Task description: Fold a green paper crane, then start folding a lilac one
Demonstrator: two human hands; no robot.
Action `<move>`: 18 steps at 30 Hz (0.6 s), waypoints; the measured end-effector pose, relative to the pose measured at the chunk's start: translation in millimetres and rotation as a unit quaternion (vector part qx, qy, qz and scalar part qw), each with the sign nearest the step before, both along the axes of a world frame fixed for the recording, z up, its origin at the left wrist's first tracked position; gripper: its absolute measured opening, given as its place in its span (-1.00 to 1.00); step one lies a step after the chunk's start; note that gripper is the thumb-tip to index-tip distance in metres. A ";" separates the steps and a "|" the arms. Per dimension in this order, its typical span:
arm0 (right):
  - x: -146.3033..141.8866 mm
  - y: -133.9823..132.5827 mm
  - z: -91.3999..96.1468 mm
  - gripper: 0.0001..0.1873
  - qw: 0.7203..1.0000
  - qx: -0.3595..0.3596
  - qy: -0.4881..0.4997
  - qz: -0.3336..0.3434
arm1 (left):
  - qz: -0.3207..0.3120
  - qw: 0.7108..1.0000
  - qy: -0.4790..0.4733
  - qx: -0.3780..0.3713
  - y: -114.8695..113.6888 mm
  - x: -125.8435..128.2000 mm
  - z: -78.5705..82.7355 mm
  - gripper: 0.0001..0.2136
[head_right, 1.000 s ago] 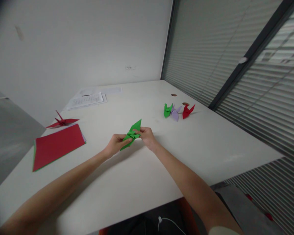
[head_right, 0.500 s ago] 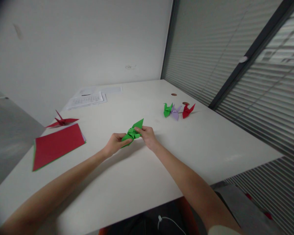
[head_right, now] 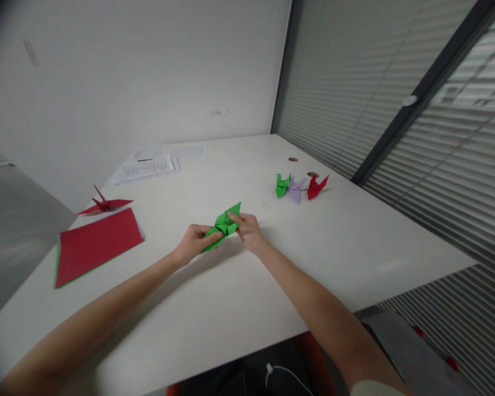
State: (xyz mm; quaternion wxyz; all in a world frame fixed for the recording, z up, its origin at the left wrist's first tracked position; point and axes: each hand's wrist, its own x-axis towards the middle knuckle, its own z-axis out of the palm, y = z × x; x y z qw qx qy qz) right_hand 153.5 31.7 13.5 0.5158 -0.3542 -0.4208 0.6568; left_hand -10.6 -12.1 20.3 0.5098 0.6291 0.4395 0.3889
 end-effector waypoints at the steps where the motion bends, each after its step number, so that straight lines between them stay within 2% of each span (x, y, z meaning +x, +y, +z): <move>1: 0.2 -0.4 0.7 -0.67 1.000 0.003 0.001 0.002 | -0.001 1.000 0.000 0.004 -0.3 -0.2 0.6 -0.52; 10: 0.1 0.3 3.6 -0.66 1.000 0.006 -0.002 -0.001 | -0.029 0.999 -0.016 0.028 1.2 -2.2 -2.9 -0.62; 18: 4.0 3.4 -0.2 -0.60 1.000 -0.010 -0.010 0.001 | -0.049 0.999 -0.021 0.000 2.1 -2.9 -7.1 -0.64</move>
